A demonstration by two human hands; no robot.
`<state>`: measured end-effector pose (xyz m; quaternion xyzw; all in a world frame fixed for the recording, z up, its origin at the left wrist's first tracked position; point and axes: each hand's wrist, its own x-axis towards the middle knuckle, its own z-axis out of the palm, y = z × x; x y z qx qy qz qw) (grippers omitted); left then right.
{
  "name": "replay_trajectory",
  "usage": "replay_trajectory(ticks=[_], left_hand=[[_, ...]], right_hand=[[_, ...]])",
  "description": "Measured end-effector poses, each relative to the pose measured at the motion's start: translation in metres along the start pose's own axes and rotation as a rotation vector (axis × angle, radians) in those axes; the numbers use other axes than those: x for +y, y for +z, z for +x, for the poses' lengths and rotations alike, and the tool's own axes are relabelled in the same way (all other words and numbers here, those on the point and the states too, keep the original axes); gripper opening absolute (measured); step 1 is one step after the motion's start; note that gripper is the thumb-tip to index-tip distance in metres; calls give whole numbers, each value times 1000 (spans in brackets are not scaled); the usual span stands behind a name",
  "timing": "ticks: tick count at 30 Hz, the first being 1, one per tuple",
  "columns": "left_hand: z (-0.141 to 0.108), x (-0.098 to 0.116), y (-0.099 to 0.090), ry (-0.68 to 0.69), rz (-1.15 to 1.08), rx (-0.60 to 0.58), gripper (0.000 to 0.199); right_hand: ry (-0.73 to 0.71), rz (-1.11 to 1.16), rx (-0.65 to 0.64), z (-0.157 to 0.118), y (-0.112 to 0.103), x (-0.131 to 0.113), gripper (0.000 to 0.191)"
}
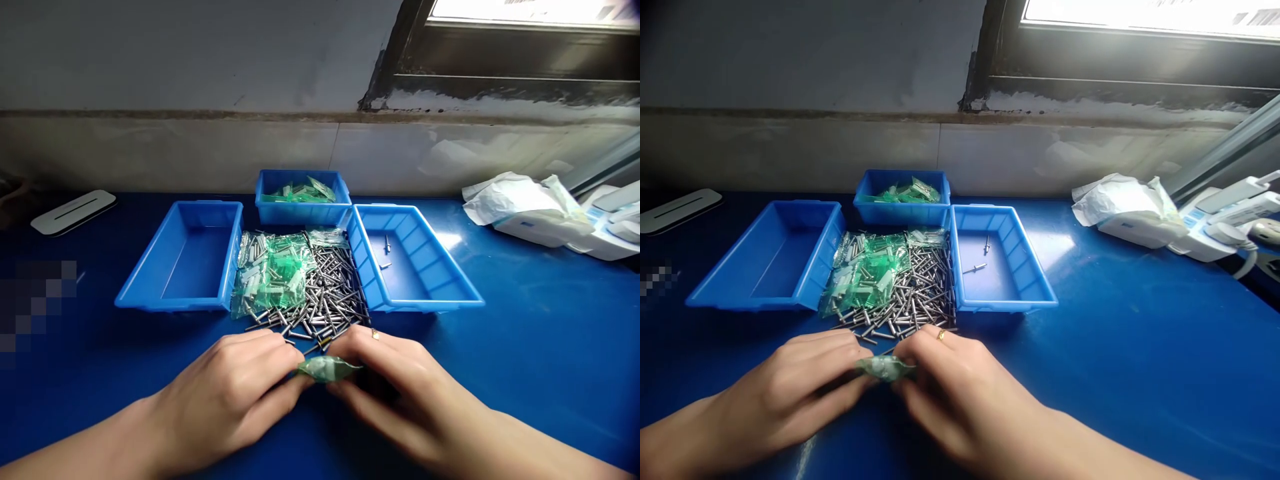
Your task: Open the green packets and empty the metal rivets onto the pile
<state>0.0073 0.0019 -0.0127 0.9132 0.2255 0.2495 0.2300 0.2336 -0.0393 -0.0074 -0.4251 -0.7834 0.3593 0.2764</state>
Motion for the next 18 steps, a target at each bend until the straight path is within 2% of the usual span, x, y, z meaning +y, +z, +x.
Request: replay_trajectory(ticks=[6, 12, 14, 18], left_hand=[[-1, 0, -1, -46, 15, -64, 48], [-1, 0, -1, -88, 2, -18, 52], [-1, 0, -1, -88, 5, -5, 51], [-1, 0, -2, 22, 65, 34, 45]], right_hand=[[-16, -149, -61, 3, 5, 1, 14], [-53, -196, -8, 5, 9, 2, 14], [-63, -184, 36, 1, 12, 6, 20], [-81, -148, 92, -5, 12, 10, 45]])
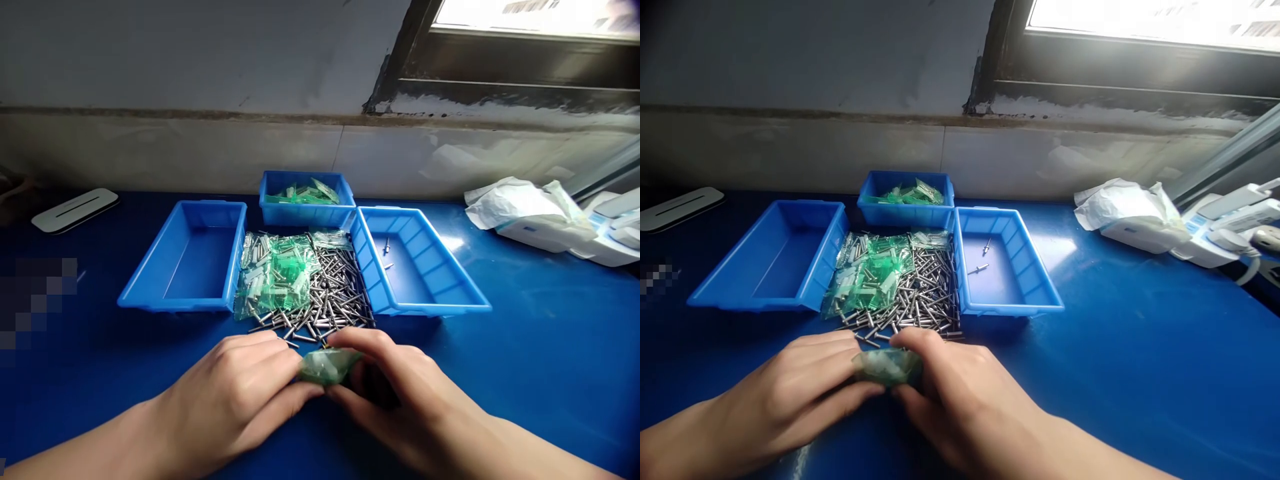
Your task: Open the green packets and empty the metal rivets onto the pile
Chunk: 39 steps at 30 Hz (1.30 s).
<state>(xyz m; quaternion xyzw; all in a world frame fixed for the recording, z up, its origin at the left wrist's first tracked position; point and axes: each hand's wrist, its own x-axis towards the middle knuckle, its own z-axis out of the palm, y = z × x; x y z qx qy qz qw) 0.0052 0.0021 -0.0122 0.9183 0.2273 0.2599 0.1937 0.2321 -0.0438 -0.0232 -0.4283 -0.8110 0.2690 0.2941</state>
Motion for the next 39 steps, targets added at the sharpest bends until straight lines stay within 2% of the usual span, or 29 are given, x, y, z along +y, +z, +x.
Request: replay_trajectory(ticks=[3, 10, 15, 20, 24, 27, 29, 33, 35, 37, 39], left_hand=[[0, 0, -1, 24, 0, -13, 37], [1, 2, 1, -70, -71, -28, 23], [-3, 0, 1, -71, -66, -44, 21], [-7, -1, 1, -65, -56, -29, 21], [-3, 0, 1, -136, -151, -70, 24], [0, 3, -1, -149, -186, -68, 25], [1, 4, -2, -115, -176, -46, 25], [2, 6, -3, -98, -219, -17, 20], [2, 6, -3, -126, -288, -25, 16], [2, 6, -3, -124, -362, -33, 12], [2, 7, -3, -109, -415, -41, 8]], right_hand=[[-35, 20, -14, 1, -5, -1, 41], [-111, 32, -70, 5, -9, -2, 25], [-108, 38, -116, 6, -9, 0, 22], [-115, -43, -100, 6, -11, -4, 23], [-27, -39, -79, 5, -13, -6, 32], [61, 54, -73, 6, -15, -5, 19], [57, 60, -75, 7, -15, -4, 8], [39, 20, 15, 7, -14, -2, 5], [51, -2, 62, 6, -13, -1, 13], [55, -30, 56, 5, -12, -2, 24], [37, 2, 16, 6, -13, -3, 19]])
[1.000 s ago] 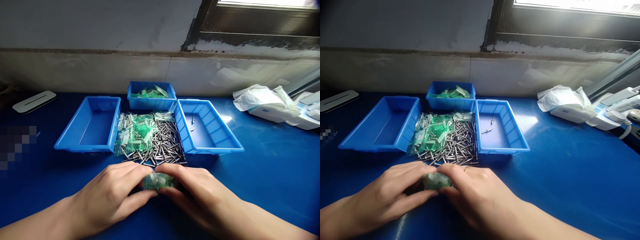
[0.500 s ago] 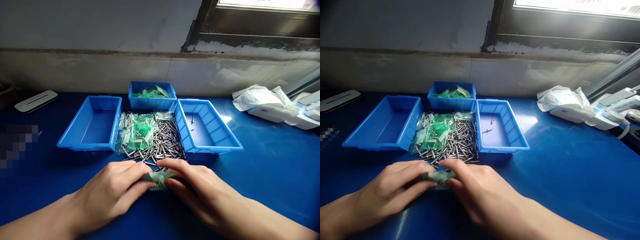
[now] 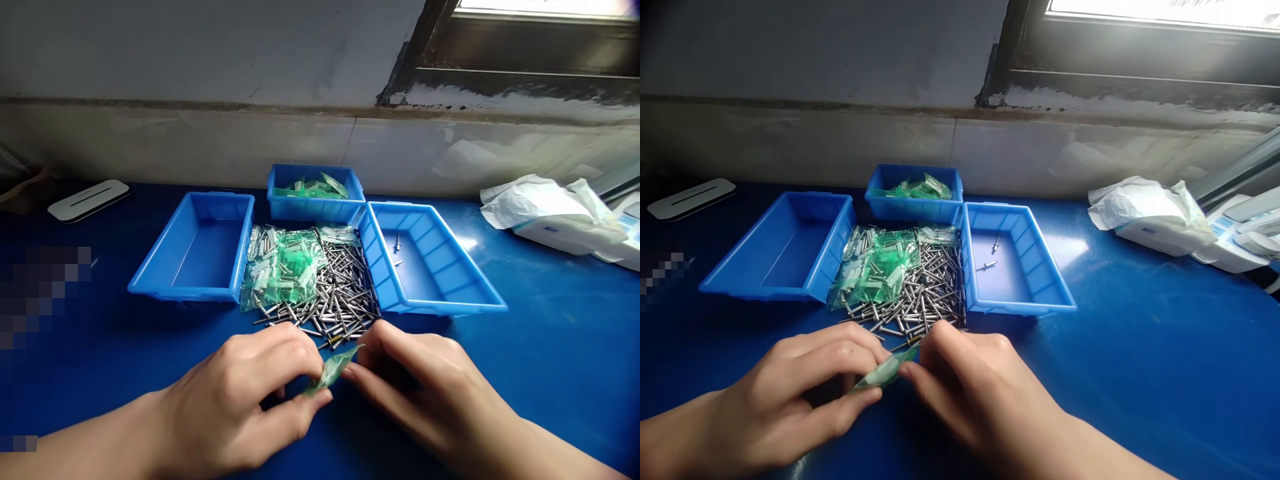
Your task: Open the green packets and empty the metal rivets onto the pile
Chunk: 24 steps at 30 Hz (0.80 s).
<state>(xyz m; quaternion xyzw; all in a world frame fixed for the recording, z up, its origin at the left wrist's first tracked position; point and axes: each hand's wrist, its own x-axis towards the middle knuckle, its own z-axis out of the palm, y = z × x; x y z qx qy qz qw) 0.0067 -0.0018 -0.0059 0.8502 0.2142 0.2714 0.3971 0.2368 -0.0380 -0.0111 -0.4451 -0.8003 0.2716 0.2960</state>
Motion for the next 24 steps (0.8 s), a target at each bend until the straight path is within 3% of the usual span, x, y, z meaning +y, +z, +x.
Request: replay_trajectory(ticks=[2, 8, 16, 19, 24], left_hand=[[1, 1, 0, 5, -27, -13, 6], [4, 4, -1, 22, -16, -17, 4], [3, 4, -3, 55, 25, -18, 6], [4, 4, -3, 72, 34, -41, 16], [4, 3, -1, 78, 41, -51, 20]], right_hand=[[-8, 67, -45, 1, -1, -3, 8], [9, 85, -111, 5, -6, -9, 21], [14, 69, -108, 5, -7, -9, 12], [17, 64, -109, 5, -5, -9, 10], [17, 81, -90, 3, -2, -5, 21]])
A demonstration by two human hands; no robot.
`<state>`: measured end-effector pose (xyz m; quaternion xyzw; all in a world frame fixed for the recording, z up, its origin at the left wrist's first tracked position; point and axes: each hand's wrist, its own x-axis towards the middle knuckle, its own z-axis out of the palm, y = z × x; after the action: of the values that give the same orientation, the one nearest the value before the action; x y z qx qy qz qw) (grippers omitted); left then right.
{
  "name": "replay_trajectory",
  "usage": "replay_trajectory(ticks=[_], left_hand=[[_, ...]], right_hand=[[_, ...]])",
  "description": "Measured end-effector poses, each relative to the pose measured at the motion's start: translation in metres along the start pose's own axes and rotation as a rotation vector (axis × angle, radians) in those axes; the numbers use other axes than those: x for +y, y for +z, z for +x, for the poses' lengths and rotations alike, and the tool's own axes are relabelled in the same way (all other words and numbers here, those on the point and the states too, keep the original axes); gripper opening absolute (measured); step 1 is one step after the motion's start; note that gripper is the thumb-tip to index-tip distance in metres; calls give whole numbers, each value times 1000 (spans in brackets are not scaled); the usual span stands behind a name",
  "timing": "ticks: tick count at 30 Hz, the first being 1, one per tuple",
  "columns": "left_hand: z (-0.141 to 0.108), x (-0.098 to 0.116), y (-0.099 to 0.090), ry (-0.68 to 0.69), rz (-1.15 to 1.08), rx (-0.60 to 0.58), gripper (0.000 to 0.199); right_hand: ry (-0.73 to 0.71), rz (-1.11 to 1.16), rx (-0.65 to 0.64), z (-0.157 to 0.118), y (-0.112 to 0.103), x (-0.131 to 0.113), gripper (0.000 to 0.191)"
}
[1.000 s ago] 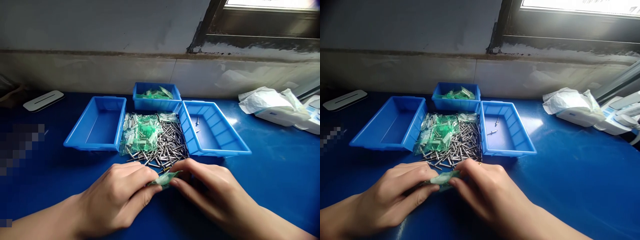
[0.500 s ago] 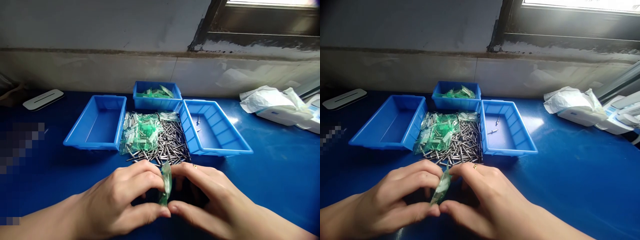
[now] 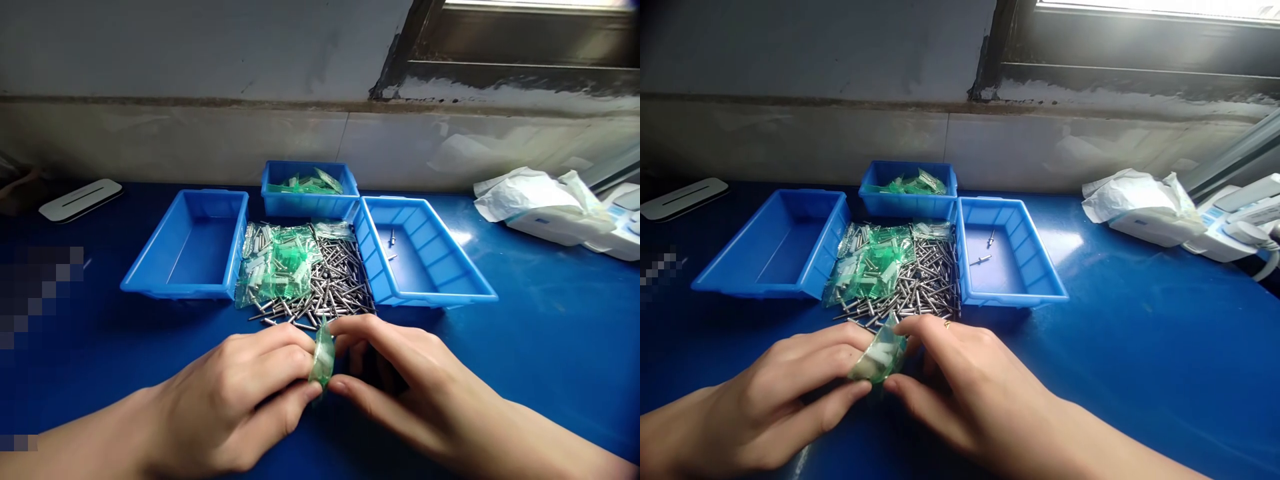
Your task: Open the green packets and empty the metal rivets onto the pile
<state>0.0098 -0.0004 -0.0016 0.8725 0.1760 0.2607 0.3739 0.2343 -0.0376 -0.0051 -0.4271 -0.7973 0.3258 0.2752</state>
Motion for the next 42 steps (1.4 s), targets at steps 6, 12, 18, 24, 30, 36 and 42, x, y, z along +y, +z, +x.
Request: replay_trajectory(ticks=[6, 12, 18, 24, 30, 36, 42], left_hand=[[0, 3, -1, 11, 0, 11, 21], [-2, 3, -3, 13, 36, 40, 22], [-7, -3, 0, 13, -44, 39, 18], [-3, 0, -4, -88, 28, -15, 22], [-4, -2, -2, -91, 57, 14, 21], [-5, -1, -2, -111, 27, -5, 23], [-3, 0, -3, -235, -3, -27, 22]], right_hand=[[-17, 10, 5, -3, 0, 3, 28], [94, 66, 40, -3, 0, 3, 32], [115, 251, -28, -1, -3, 3, 27], [90, 112, 8, -3, -5, 3, 17], [21, 90, 26, 0, -7, 3, 24], [21, 94, 11, -1, -7, 0, 19], [19, 61, 14, -1, -8, 0, 20]])
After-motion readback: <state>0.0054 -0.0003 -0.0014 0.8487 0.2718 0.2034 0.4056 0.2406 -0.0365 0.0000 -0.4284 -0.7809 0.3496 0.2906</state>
